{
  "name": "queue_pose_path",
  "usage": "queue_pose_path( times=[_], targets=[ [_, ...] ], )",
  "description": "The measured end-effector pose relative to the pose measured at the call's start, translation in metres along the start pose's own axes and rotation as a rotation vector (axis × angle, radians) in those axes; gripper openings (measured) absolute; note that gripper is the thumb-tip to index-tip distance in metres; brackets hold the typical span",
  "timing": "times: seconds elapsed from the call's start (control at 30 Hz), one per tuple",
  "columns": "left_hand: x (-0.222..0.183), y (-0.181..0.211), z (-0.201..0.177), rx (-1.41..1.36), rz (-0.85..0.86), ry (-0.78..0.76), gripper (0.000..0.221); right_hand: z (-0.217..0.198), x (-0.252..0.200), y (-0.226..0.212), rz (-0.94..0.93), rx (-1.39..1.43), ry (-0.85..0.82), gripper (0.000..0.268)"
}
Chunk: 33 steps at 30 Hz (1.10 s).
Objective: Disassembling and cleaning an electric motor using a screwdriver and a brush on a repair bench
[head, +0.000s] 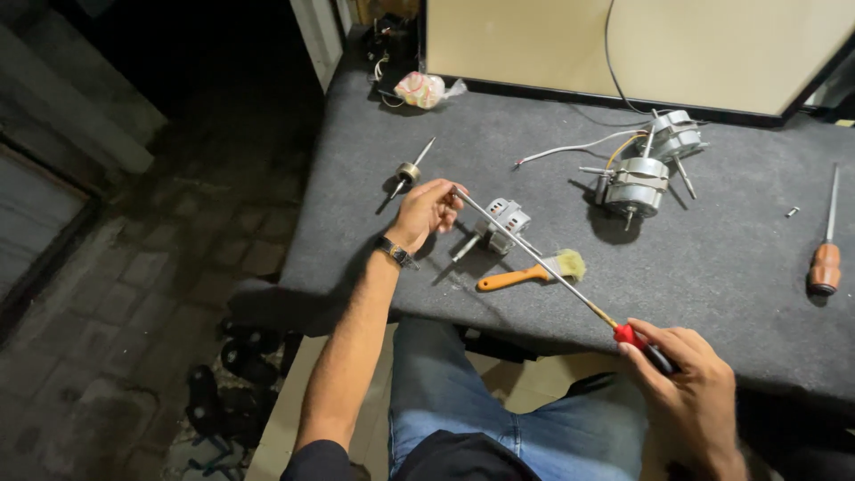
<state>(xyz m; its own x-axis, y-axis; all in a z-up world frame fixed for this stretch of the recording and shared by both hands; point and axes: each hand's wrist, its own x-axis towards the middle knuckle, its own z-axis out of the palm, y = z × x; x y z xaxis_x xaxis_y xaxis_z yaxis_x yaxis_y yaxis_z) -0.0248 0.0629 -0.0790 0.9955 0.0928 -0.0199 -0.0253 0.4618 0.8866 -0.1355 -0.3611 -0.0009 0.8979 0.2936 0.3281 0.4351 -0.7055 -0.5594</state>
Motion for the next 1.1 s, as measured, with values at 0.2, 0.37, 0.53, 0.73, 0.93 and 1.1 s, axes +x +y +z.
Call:
queue_pose_path(
  times=[0.2, 0.37, 0.53, 0.73, 0.93, 1.1],
  targets=[
    [-0.012, -0.002, -0.015, -0.089, 0.008, -0.029, 0.021, 0.017, 0.005, 0.004, -0.068, -0.051, -0.005, 0.031],
    [-0.013, -0.025, -0.034, -0.102, 0.031, 0.032, 0.012, 0.009, -0.005, 0.0, -0.058, -0.098, -0.014, 0.032],
    [-0.013, -0.022, -0.023, 0.109, 0.103, 0.166, 0.027, -0.002, -0.031, 0.007, 0.153, 0.33, 0.116, 0.035],
    [0.0, 0.0, -0.01, 0.385, 0.096, 0.21, 0.053, -0.001, -0.04, 0.019, 0.373, 0.278, 0.241, 0.018],
    [-0.018, 0.008, -0.002, 0.41, 0.264, 0.185, 0.045, 0.019, -0.044, 0.063, 0.378, 0.334, 0.248, 0.023],
    [-0.043, 0.022, 0.024, 0.534, 0.298, 0.236, 0.029, 0.032, -0.049, 0.094, 0.375, 0.403, 0.263, 0.025]
  ],
)
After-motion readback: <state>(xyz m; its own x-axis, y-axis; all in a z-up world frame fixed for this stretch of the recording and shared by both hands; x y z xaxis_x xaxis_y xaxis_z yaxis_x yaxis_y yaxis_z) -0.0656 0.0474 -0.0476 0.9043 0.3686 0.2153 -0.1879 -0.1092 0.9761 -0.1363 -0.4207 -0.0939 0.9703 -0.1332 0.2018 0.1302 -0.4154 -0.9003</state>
